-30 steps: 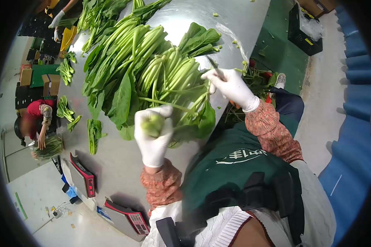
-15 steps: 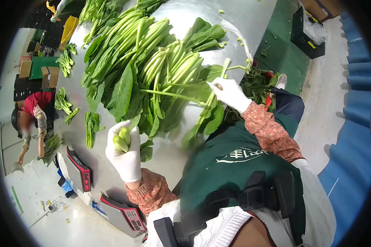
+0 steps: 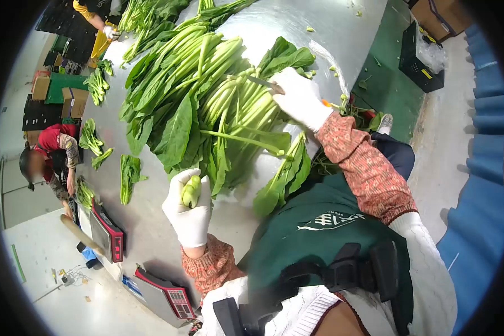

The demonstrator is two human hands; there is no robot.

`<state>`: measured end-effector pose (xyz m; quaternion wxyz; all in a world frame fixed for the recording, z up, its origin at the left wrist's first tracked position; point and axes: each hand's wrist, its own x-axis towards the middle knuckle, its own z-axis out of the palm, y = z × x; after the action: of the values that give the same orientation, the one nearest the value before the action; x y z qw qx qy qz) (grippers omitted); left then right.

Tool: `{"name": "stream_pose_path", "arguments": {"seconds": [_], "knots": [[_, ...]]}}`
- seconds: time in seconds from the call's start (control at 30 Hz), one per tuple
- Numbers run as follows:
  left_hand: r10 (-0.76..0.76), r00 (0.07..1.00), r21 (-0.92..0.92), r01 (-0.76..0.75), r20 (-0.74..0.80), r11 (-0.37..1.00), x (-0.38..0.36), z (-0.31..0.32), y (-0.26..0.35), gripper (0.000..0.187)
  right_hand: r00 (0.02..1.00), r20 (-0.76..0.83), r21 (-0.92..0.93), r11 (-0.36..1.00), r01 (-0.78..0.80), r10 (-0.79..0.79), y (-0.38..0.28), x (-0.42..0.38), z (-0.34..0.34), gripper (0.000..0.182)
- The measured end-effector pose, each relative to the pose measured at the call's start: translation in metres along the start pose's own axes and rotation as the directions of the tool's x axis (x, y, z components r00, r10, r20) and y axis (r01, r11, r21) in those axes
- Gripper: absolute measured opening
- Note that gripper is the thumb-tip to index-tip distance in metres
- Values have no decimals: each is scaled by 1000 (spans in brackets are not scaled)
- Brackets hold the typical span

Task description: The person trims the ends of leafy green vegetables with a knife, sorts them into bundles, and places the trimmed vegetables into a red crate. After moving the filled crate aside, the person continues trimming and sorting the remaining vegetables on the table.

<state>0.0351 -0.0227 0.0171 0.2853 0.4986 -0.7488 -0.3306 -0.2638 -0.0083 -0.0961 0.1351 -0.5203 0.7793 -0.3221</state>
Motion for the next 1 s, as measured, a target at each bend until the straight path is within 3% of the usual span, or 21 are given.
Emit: {"name": "stream_pose_path", "arguments": {"seconds": [0.07, 0.17, 0.27, 0.33, 0.4, 0.43, 0.53, 0.57, 0.67, 0.7, 0.73, 0.83, 0.9, 1.0], "knots": [[15, 1000, 3, -15, 20, 1000, 1, 3, 2, 23, 981, -72, 124, 974, 187, -179, -15, 13, 17, 20], [14, 1000, -11, -14, 24, 1000, 3, 9, 10, 24, 968, -9, -28, 968, 250, -250, -42, 36, 27, 30], [141, 990, 37, -141, -11, 989, 3, 6, 9, 18, 974, 121, -150, 966, 209, -192, -43, 50, 30, 32], [126, 992, 62, -124, -31, 990, 3, -2, 4, 18, 940, 104, -25, 944, 328, -324, -32, 44, 15, 27], [51, 998, 35, -49, -41, 998, -1, -5, -5, 18, 941, 98, 184, 935, 303, -324, -32, 29, -8, 22], [-27, 999, -46, 26, -29, 999, -2, -5, 0, 18, 909, 1, 315, 863, 396, -417, -23, 24, -8, 16], [180, 979, 73, -174, -94, 982, 5, 5, -3, 19, 959, 247, 584, 811, -35, -137, -38, -6, -48, 15], [145, 987, 57, -141, -73, 988, 5, 6, 3, 23, 946, 321, 657, 731, -186, -48, -44, -16, -57, 16], [473, 881, 135, -472, 24, 871, 20, 23, 26, 30, 951, 258, 771, 629, -95, -173, -60, -37, -62, 19], [500, 865, 128, -500, 32, 856, 21, 31, 32, 36, 928, 344, 789, 580, -204, -142, -73, -42, -78, 19], [507, 859, 134, -511, 64, 849, 21, 36, 37, 40, 941, 288, 833, 531, -155, -178, -73, -46, -77, 17], [541, 840, 117, -542, 41, 832, 18, 46, 48, 36, 976, 197, 881, 454, -135, -93, -76, -56, -78, 16], [567, 823, 167, -555, -32, 815, 13, 51, 51, 34, 977, 194, 850, 511, -125, -83, -76, -56, -87, 16], [538, 843, 72, -536, 0, 841, 6, 57, 49, 32, 973, 227, 755, 638, -154, -34, -78, -61, -93, 16]]}}
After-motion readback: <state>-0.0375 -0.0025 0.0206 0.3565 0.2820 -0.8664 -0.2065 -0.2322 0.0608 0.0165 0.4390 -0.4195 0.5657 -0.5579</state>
